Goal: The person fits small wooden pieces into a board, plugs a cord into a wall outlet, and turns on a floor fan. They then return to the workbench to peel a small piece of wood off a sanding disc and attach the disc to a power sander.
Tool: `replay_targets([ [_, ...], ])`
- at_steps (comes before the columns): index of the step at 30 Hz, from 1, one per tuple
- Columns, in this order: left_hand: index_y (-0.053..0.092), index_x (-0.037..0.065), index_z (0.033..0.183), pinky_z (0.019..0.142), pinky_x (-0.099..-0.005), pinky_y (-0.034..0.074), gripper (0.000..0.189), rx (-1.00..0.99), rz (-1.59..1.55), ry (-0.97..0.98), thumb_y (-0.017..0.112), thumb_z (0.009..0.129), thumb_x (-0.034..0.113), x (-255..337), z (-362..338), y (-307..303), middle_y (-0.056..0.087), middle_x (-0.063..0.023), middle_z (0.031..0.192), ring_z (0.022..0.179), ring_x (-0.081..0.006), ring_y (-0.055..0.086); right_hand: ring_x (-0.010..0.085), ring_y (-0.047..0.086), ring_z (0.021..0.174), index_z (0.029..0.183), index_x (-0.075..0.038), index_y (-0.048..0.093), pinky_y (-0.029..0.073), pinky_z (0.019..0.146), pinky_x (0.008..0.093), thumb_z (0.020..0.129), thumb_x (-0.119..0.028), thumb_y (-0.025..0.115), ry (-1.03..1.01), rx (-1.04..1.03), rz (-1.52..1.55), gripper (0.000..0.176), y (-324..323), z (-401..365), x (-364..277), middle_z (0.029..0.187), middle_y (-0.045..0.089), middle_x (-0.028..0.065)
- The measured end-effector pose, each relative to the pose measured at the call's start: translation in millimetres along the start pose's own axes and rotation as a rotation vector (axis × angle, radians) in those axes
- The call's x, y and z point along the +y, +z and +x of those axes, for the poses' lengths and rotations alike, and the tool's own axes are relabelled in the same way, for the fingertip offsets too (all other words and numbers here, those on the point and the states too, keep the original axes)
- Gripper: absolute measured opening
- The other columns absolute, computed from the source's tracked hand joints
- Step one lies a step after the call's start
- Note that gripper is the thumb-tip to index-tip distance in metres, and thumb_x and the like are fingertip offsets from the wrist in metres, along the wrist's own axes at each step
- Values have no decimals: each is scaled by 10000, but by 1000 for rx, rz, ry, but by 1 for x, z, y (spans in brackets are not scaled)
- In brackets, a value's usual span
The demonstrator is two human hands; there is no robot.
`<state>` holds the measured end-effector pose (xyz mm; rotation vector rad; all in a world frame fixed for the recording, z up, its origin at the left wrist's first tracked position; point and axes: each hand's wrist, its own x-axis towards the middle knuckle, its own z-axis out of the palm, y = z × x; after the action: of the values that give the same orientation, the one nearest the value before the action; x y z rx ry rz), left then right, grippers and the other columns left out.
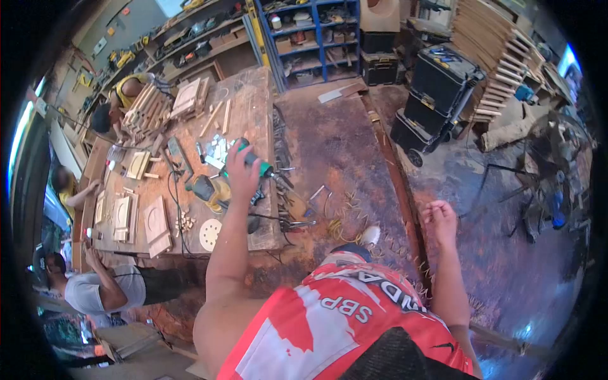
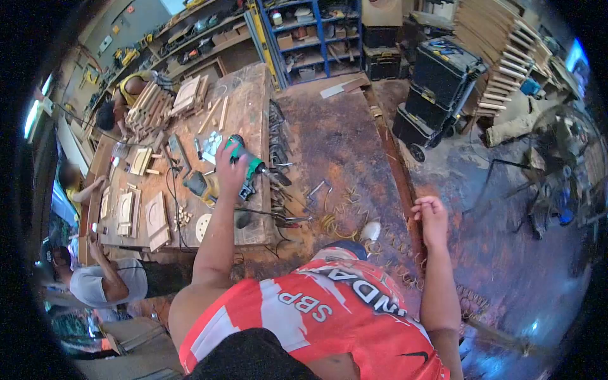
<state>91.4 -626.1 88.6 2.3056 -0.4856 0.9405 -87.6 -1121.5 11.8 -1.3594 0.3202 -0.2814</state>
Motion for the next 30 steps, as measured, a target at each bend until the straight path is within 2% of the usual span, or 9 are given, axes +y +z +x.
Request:
replay_targets([
  [3,576,41,1116,1019,-437,360,369,-39,46,28,673,776,147,22,34,69,492,-202,1295,1192,-375,464,125,573,679,939,-65,560,452,562,229,938,-65,504,-23,-39,79,56,-25,58,-21,868,603,58],
  [7,607,59,1100,999,-407,398,351,-368,-196,-21,689,771,148,3,50,206,582,-179,1205,1180,-333,513,122,546,668,953,-71,566,431,559,229,932,-76,499,93,27,-17,71,-97,140,6,835,580,40],
  [9,609,62,1120,979,-412,412,370,-784,-170,-177,674,789,214,-20,29,281,590,-169,1209,1162,-333,528,126,532,644,980,-47,577,440,571,245,925,-118,516,162,234,37,108,-115,164,1,767,550,30],
  [11,579,61,1190,968,-423,416,437,-1465,-1,-339,652,822,285,35,72,274,571,-176,1240,1150,-350,533,116,520,640,996,-50,579,431,561,243,920,-164,537,252,306,-41,143,-142,179,-3,763,543,20],
  [13,536,67,1261,968,-417,417,530,-1561,-119,-194,637,843,377,39,63,302,559,-190,1255,1165,-353,522,106,508,637,1011,-53,582,421,550,241,914,-210,557,287,420,-93,186,-153,203,-4,760,537,10],
  [15,506,79,1299,973,-408,415,601,-1274,-473,-258,640,836,438,28,14,336,554,-200,1260,1187,-355,507,88,479,608,987,-66,600,394,525,240,899,-261,587,320,408,-257,215,-170,227,-16,727,519,-14],
  [19,526,58,1264,952,-403,434,576,-1267,-403,-347,679,817,388,51,17,327,584,-219,1203,1121,-352,561,82,464,578,902,-79,628,370,506,238,898,-245,577,240,328,-378,173,-176,309,-25,686,515,-21],
  [25,568,2,1181,904,-374,453,452,-1167,-303,-566,670,811,241,-16,-51,336,626,-207,1110,1030,-309,605,87,505,622,901,-85,633,409,534,246,875,-233,598,104,142,-589,155,-136,479,-50,713,543,-14],
  [30,580,-1,1158,869,-355,467,404,-957,-209,-759,672,805,172,0,-29,325,642,-173,1061,986,-270,611,188,635,764,942,-39,649,497,701,312,852,-216,611,-368,42,-941,202,-135,676,-73,831,668,89],
])
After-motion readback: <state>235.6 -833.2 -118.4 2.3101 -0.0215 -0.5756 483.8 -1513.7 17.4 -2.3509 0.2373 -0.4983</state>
